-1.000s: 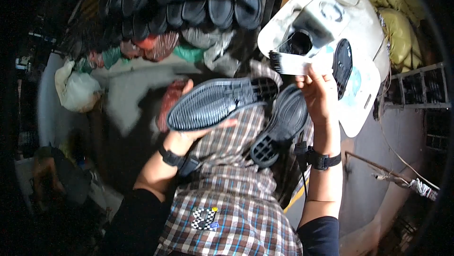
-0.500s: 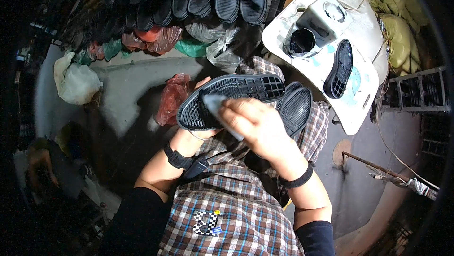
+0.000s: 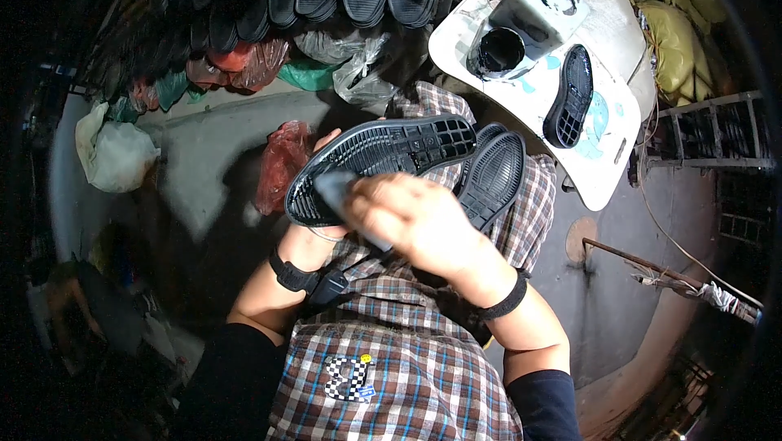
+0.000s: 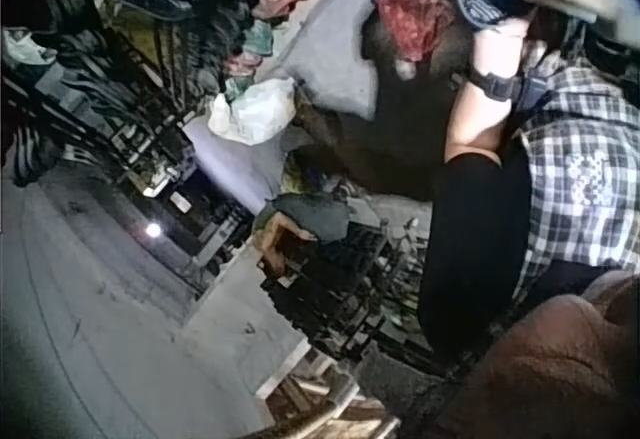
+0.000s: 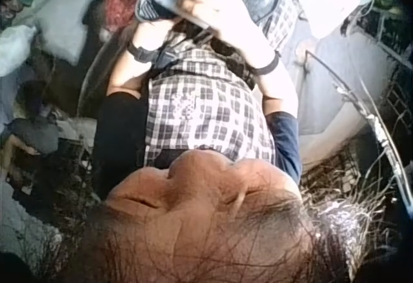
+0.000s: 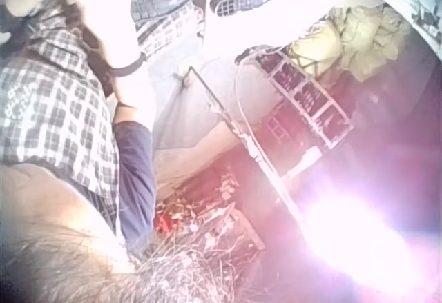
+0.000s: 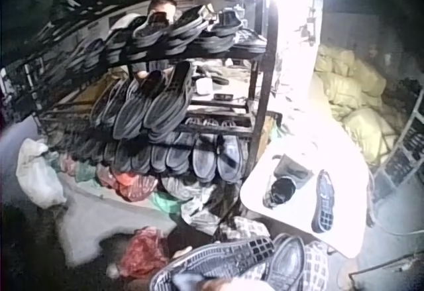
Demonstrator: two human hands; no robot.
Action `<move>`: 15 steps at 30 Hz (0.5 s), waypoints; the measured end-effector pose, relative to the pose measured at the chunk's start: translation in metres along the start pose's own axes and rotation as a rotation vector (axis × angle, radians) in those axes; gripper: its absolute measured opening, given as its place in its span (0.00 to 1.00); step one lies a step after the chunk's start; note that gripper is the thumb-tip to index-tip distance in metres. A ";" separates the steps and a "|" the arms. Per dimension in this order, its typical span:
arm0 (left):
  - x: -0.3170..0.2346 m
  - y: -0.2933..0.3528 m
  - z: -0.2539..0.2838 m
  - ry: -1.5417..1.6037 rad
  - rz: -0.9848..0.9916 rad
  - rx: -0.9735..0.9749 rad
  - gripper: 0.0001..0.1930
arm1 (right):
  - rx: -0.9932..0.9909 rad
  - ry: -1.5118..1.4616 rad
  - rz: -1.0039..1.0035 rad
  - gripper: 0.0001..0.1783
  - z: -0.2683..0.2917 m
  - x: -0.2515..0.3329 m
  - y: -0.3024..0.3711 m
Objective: Applying a liquid adhesive or primer to the bottom of black shoe soles using a rectangular applicator.
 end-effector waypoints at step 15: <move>0.003 0.005 -0.008 0.013 -0.015 -0.041 0.31 | 0.000 -0.063 -0.080 0.20 0.006 -0.012 0.002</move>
Point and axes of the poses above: each hand's wrist, its own y-axis away from the middle knuckle, its own z-axis out of the back of the hand, x = y × z, the point moved 5 cm from there along -y, towards the middle knuckle, and after that the axes turned 3 degrees about -x, right-handed, at the moved point
